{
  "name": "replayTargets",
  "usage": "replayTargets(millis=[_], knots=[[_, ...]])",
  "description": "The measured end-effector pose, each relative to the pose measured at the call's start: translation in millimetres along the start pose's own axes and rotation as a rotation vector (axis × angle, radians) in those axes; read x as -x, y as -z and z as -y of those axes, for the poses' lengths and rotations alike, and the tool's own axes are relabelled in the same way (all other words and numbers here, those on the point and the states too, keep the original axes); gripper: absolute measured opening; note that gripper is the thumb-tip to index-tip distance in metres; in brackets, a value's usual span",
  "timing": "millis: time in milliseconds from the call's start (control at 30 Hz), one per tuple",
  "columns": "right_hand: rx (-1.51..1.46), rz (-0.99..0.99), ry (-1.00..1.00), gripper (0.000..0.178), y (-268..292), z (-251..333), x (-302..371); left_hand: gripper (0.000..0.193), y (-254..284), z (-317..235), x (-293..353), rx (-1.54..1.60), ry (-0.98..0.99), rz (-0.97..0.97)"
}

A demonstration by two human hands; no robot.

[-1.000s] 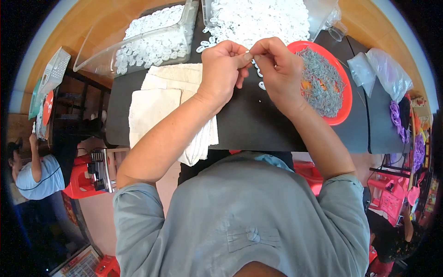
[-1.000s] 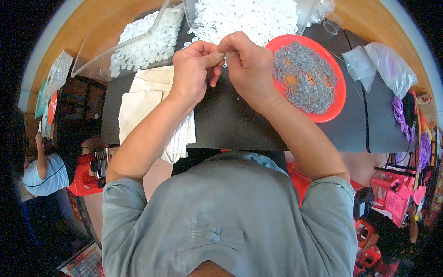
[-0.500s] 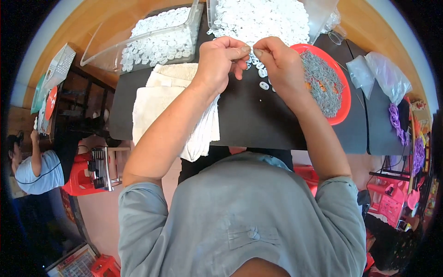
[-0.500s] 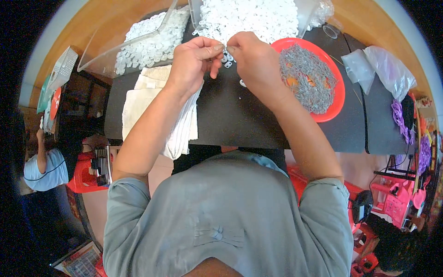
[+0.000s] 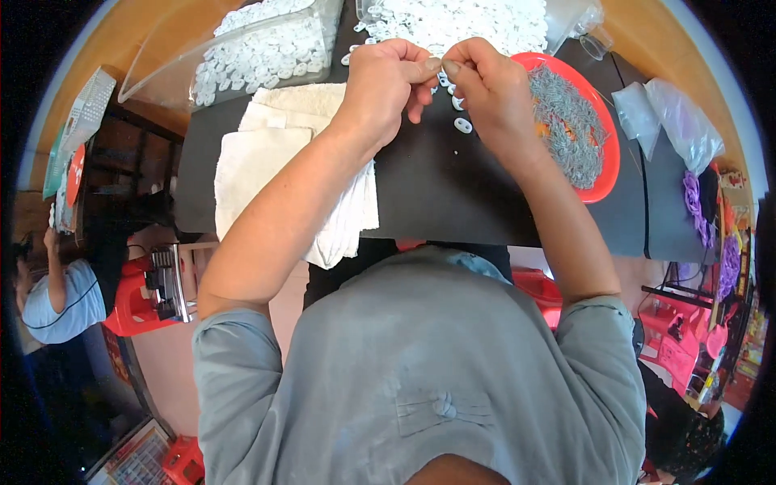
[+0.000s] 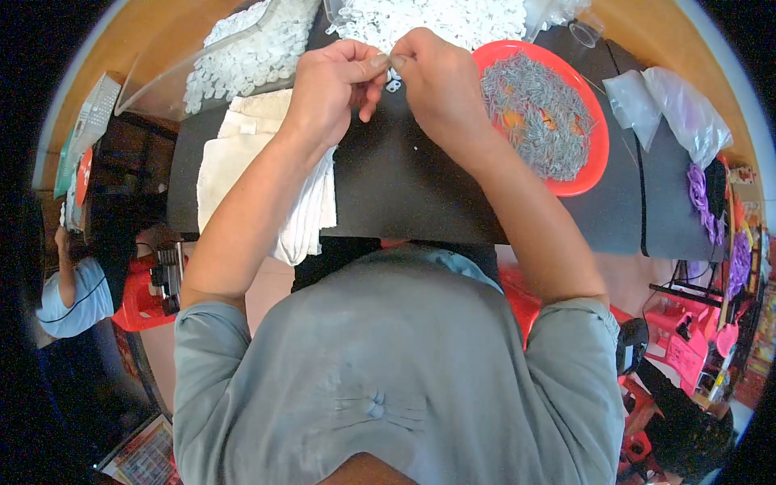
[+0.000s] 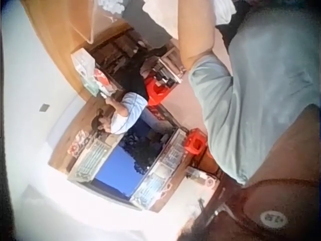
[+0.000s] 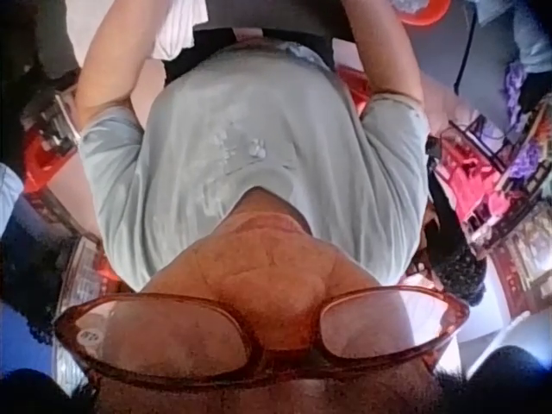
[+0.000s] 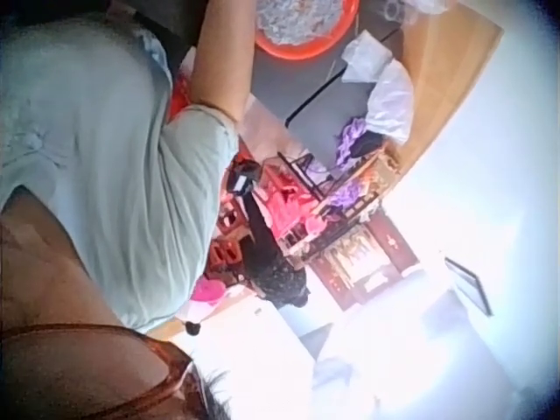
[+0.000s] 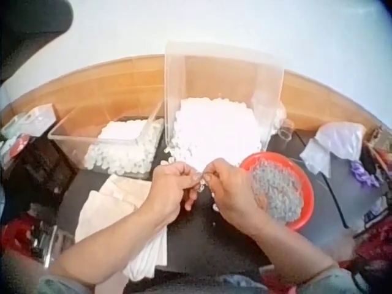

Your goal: Assembling small metal pins into white plastic circular rings at a workshop table.

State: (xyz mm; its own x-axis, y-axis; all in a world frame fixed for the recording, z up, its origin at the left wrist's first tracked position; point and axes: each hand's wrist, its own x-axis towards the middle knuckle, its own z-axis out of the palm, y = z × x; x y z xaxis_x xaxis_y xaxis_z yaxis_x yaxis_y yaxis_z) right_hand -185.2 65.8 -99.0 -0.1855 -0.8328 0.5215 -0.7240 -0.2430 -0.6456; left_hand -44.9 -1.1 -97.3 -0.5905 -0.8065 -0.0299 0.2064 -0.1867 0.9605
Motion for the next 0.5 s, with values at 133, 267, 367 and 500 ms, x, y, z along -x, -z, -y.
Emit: replayTargets(millis=[133, 267, 367, 500], knots=[[-0.207, 0.007, -0.114, 0.011, -0.5, -1.4, -1.1, 0.009, -0.6, -3.5, -0.8, -0.019, -0.025, -0.028], [0.053, -0.04, 0.015, 0.013, 17.4, 11.6, -8.7, 0.011, 7.0, -4.0, -6.5, 0.026, -0.056, -0.019], [0.643, 0.264, 0.225, 0.012, 25.1, 15.2, 6.1, 0.012, 16.7, -1.9, -11.9, 0.052, -0.033, -0.032], [0.838, 0.57, 0.101, 0.011, 15.5, 23.4, 19.4, 0.013, 19.1, -0.9, -15.5, 0.134, 0.022, 0.015]])
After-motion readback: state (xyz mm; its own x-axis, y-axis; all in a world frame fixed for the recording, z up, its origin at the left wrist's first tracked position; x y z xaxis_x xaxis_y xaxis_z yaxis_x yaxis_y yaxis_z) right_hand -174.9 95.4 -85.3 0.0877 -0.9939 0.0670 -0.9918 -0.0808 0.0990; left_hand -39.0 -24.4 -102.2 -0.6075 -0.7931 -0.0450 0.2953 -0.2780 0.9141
